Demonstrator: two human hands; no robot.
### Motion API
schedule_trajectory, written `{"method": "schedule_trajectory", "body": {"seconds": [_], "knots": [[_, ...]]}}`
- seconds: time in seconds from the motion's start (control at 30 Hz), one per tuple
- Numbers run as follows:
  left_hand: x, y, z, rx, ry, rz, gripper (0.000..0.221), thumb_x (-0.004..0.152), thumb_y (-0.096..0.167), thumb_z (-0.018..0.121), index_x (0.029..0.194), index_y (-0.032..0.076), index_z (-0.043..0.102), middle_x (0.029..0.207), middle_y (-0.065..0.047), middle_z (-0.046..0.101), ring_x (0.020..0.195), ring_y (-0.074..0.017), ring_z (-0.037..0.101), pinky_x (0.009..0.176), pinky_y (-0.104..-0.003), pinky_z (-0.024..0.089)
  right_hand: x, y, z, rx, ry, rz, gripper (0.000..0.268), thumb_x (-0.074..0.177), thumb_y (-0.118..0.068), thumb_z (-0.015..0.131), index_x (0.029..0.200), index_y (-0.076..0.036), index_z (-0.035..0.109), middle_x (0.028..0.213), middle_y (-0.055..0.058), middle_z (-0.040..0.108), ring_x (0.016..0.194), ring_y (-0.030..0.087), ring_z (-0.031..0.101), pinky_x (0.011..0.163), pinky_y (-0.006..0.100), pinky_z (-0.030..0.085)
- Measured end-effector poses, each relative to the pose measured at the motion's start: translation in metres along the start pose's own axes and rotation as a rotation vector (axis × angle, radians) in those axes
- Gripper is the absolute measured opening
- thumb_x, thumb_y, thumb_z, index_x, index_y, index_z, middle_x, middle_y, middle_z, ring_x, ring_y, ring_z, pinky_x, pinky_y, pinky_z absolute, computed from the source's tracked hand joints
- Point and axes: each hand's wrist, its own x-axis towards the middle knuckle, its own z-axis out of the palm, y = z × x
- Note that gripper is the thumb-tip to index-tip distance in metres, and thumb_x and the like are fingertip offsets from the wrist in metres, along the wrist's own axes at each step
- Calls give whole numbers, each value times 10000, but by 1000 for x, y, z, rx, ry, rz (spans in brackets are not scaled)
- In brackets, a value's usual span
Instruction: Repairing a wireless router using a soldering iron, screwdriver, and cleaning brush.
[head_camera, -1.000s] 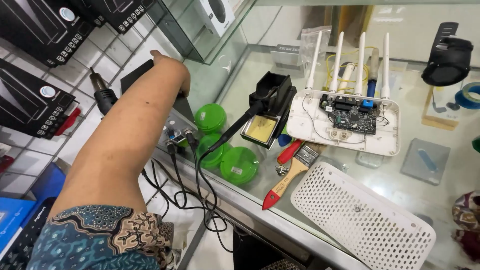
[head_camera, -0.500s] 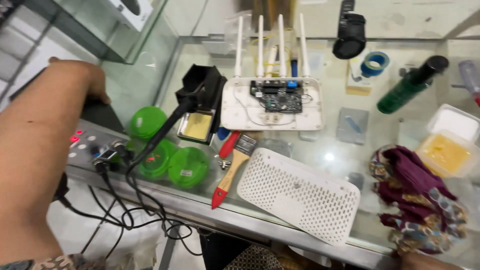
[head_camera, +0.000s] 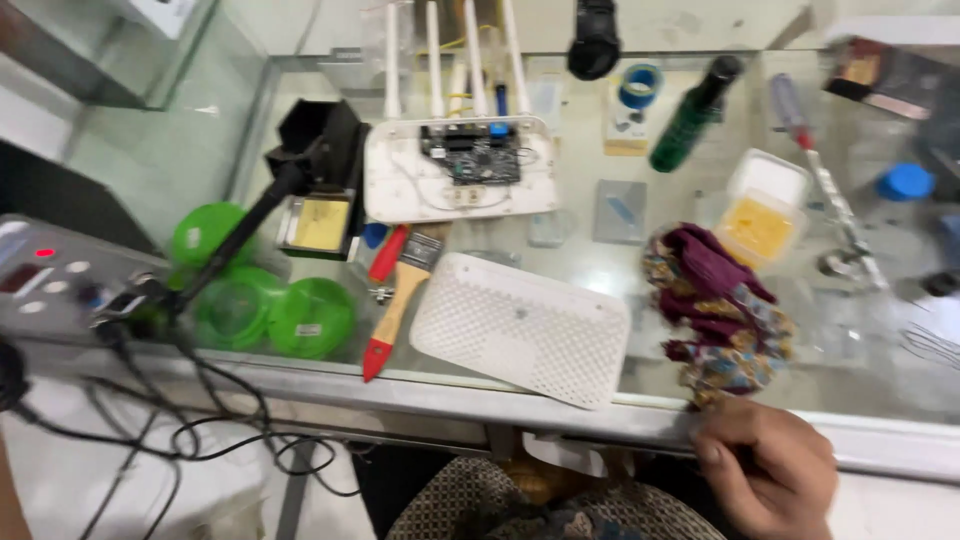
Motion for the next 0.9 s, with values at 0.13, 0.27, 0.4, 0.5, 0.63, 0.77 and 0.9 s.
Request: {"method": "schedule_trajectory", "body": {"seconds": [0.13, 0.27, 0.4, 0.5, 0.63, 0.77, 0.9], "knots": [[-85, 118, -66, -377, 323, 187, 341, 970, 447, 586, 1163, 257, 794, 1146, 15, 815, 1044, -197, 760, 822, -368, 593, 13, -11, -12, -237, 208, 149, 56, 976, -87, 660, 988, -32, 664, 886, 72, 686, 712, 154, 594, 716, 274, 475], [-258, 286, -210, -721, 633, 332, 294, 964, 382, 610, 1083, 194, 802, 1035, -6, 817, 917, -209, 774, 709, -394, 595, 79, -21, -33, -565, 8, 104, 266, 960, -129, 741, 1189, 4, 736, 1099, 139, 673, 1030, 328, 624, 906, 429, 468], [-313, 402, -250, -986, 865, 451, 269, 960, 333, 633, 1022, 145, 814, 952, -22, 821, 820, -220, 786, 624, -415, 598, 86, 8, -26, -684, -144, 99, 520, 820, -212, 818, 1299, -47, 701, 1045, 178, 704, 939, 411, 630, 821, 505, 494], [-329, 453, -231, -1309, 873, 649, 254, 1005, 225, 600, 994, 34, 767, 897, -97, 804, 729, -232, 769, 619, -384, 595, 64, -10, -27, -679, -83, 135, 132, 869, -130, 688, 976, -64, 648, 923, 123, 679, 926, 361, 622, 779, 461, 464], [-348, 483, -215, -1890, 583, 510, 578, 1026, 441, 496, 1377, -17, 531, 1272, -180, 659, 1037, -257, 696, 782, -348, 633, 2, -45, 2, -326, 151, 77, 50, 947, -178, 664, 916, -140, 655, 1000, 67, 660, 983, 247, 636, 893, 349, 474], [-357, 503, -196, -1931, 915, 228, 238, 994, 245, 592, 1119, 81, 709, 991, -93, 761, 817, -238, 700, 792, -339, 563, -9, -51, 31, 124, -612, -176, 283, 1063, -266, 517, 1135, -59, 698, 1289, 123, 645, 1235, 264, 561, 1107, 421, 367], [-368, 491, -143, -2102, 762, -123, 234, 876, 246, 610, 942, 110, 789, 905, -65, 825, 813, -187, 787, 735, -269, 586, 27, -110, 14, 189, -378, -86, 289, 958, -318, 613, 1034, -134, 822, 1107, 28, 828, 1048, 167, 828, 945, 257, 577]]}}
